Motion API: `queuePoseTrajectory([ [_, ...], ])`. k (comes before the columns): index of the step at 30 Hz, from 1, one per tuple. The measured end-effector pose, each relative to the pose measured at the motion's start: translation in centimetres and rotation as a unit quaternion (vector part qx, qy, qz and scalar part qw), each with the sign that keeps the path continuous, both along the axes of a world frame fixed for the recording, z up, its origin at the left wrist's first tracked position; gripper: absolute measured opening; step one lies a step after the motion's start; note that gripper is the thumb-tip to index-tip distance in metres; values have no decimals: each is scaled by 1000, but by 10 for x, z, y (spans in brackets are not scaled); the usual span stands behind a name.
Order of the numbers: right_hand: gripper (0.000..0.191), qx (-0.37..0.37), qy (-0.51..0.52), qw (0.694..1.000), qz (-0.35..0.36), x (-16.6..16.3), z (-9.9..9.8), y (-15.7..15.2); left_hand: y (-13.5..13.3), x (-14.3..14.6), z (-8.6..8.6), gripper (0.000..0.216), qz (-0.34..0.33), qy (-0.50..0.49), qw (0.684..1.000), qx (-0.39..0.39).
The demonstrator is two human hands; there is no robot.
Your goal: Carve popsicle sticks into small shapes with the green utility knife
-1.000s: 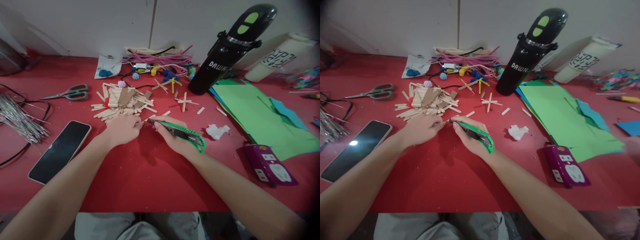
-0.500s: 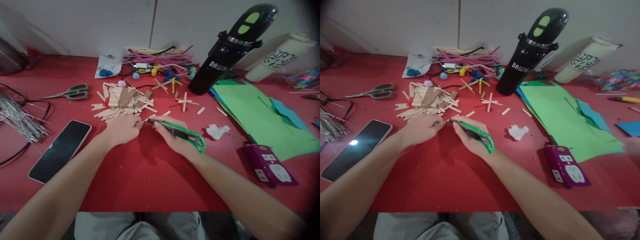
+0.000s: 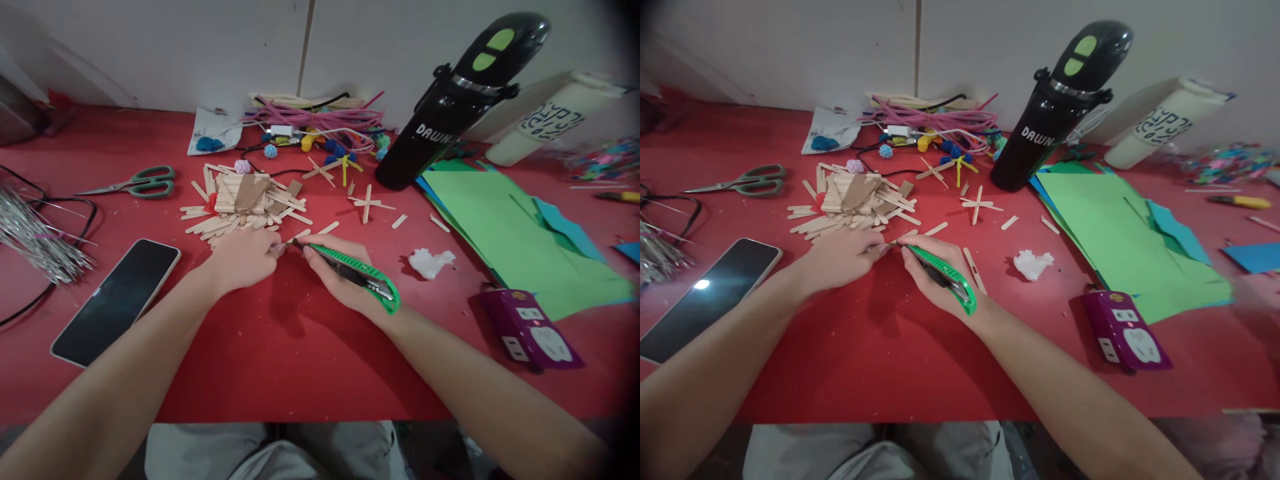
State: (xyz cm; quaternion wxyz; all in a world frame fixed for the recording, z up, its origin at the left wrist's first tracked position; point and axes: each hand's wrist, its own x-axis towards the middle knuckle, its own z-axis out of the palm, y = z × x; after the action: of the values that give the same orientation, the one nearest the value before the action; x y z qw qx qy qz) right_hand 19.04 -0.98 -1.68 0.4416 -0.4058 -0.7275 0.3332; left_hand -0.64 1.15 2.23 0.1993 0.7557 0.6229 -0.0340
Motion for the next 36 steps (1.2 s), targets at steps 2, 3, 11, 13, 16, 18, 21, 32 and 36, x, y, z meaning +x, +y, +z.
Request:
queuePoseTrajectory([
  [2,17,5,0,1000,2,-1,1,-1,0,0,0,30,-3,-2,1000,4],
  [3,16,5,-3,1000,4,-2,1,-1,0,0,0,30,-3,-1,1000,6],
  [11,18,22,-6,1000,19,-3,1,0,0,0,-1,28,-9,11,1000,9],
  [13,18,28,-10,999,17,-3,0,1,0,0,0,27,-13,14,1000,9],
  [16,18,33,-17,999,10,-3,-1,3,0,0,1,24,-14,19,1000,3],
  [18,18,34,-16,999,9,-3,0,3,1,0,2,22,-18,18,1000,-1],
  [21,18,15,1,1000,9,-3,0,4,1,0,1,20,-20,11,1000,-1],
  [32,20,-81,33,996,-25,2,-2,5,0,1,1,26,18,-7,1000,-18],
  [36,22,-96,52,994,-28,5,0,6,0,2,1,26,25,-7,999,-20],
])
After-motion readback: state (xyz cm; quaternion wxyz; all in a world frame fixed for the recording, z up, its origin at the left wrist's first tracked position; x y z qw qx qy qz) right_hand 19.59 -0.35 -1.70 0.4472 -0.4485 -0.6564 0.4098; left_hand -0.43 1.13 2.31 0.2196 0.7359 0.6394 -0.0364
